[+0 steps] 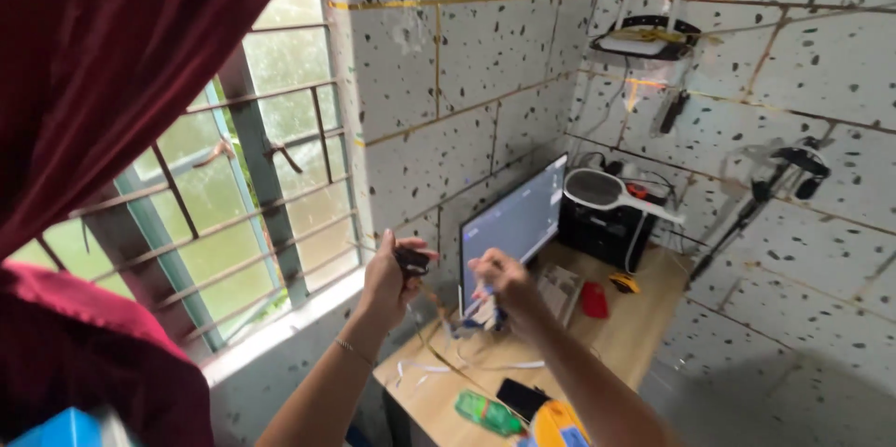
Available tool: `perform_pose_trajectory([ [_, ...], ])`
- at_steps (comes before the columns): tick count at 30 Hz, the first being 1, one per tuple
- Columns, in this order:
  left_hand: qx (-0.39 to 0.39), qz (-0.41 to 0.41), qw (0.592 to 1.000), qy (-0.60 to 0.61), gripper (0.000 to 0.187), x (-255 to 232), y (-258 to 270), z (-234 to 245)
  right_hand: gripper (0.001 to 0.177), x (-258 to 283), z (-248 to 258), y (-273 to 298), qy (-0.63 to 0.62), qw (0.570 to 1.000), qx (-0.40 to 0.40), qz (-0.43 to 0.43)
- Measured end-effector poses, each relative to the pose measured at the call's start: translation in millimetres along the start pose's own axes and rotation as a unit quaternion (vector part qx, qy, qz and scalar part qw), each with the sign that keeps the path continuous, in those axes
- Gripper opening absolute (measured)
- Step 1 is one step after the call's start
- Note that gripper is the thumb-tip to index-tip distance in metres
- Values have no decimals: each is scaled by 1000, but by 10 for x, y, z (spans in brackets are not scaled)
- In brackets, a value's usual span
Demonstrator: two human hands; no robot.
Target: Applying gold decorative tape to tile grout lines on walls and ceiling.
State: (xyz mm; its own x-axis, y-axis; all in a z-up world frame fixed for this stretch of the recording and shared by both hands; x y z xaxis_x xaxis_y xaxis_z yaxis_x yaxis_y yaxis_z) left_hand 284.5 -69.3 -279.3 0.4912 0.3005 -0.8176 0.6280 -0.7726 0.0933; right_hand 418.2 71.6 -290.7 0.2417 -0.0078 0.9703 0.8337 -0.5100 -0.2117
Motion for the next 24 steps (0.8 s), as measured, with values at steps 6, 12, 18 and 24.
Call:
perform_pose_trajectory([
  [6,-39,-76,995,47,54,123,461,-575,11,945,323,1341,-60,989,62,118],
  [12,39,-114,984,130,51,315,1386,-1754,23,682,525,2945,112,958,245,98],
  [18,80,-182,974,109,53,256,2014,-2857,55,-133,1212,3658,210,960,146,-110],
  [24,150,-170,970,84,55,446,2275,-3670,92,-217,1341,3757,135,975,13,-175],
])
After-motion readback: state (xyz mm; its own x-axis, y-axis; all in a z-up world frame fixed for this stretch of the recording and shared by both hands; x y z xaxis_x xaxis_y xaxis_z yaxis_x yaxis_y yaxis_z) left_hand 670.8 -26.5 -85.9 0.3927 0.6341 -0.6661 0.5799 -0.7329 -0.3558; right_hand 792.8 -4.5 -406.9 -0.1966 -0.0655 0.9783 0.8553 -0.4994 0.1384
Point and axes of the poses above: each hand's wrist, its own y-axis away from the middle knuckle, its own z-axis out of the back of the hand, x = y × z, the point moved 10 cm from there along -y, towards the middle knuckle, and after that the axes turned 3 degrees about y, right-handed, at the moved point
